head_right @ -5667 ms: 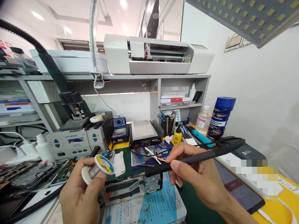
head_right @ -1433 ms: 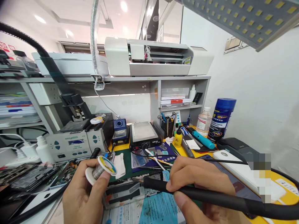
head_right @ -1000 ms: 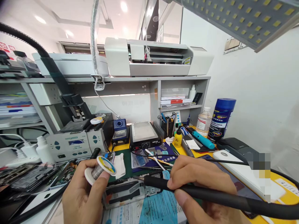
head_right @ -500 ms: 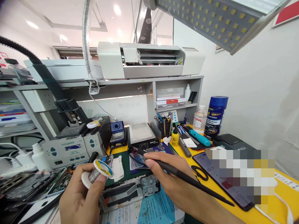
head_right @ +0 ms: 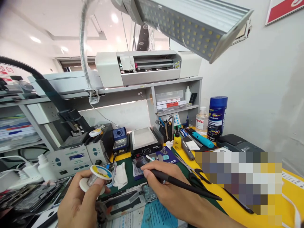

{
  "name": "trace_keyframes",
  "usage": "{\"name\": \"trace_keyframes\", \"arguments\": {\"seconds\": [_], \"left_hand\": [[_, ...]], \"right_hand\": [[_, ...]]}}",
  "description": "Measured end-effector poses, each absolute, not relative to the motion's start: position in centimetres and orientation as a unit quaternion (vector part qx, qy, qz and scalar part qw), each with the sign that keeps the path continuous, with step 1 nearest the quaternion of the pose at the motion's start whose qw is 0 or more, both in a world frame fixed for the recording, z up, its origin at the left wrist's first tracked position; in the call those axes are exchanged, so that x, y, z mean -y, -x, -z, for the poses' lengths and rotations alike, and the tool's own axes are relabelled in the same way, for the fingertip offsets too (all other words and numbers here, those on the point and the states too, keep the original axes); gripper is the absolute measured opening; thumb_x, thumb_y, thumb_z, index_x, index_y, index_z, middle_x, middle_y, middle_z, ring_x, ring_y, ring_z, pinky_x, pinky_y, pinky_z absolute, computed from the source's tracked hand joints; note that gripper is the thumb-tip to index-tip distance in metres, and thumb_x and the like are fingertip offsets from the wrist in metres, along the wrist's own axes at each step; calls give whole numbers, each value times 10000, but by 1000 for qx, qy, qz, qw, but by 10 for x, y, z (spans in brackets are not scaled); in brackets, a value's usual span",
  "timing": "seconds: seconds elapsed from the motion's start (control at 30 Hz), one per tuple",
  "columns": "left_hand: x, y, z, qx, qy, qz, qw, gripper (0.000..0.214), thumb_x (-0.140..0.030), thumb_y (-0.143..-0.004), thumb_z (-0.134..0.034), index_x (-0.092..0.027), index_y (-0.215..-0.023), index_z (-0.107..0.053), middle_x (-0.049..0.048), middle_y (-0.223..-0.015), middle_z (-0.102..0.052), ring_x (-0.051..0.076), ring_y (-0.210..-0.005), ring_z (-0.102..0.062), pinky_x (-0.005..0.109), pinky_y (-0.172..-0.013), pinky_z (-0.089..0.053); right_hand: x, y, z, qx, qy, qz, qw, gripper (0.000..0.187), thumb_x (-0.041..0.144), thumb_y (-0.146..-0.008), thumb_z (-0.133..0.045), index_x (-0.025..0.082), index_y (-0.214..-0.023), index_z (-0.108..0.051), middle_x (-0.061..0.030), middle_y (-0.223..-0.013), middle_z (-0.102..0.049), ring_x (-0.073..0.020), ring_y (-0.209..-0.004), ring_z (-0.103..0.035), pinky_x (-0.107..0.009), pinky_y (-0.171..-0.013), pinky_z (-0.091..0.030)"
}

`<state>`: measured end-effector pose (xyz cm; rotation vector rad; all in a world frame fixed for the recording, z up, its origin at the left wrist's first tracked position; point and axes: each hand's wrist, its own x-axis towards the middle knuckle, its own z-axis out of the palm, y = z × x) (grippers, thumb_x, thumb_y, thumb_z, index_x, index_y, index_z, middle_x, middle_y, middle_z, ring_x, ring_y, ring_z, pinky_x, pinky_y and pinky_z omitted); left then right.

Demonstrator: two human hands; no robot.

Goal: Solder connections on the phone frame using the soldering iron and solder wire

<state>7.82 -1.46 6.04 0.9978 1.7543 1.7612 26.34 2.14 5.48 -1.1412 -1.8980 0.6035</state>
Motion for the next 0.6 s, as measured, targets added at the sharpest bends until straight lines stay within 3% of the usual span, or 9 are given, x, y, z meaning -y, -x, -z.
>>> {"name": "trace_keyframes", "arguments": {"seconds": [0.27,0.43,0.6], "left_hand": [[13,-73,-73,-622,-504,-568,192,375,-603,-789,-619,-256,-917,-558,-34,-603,-568,160,-571,-489,223,-476,-369],[14,-80,-82,-622,-510,-565,181,355,-590,-790,-624,-263,-913,-562,-31,-623,-592,167,-601,-511,227,-501,-391],[9,-78,-76,-632,-526,-546,162,369,-609,-773,-631,-265,-890,-561,-43,-564,-571,164,-544,-511,238,-496,-390]], "right_hand": [[-22,-262,-54,755,427,-254,428,220,343,-1016,-549,270,-993,-756,-2,-989,-789,-222,-994,-730,-269,-757,-564],[-22,-262,-56,756,429,-241,431,233,315,-1008,-541,258,-942,-758,-2,-1004,-803,-212,-890,-739,-265,-655,-544],[-22,-261,-54,754,422,-232,446,220,297,-1003,-544,263,-935,-751,17,-963,-806,-186,-849,-731,-245,-686,-554]]}}
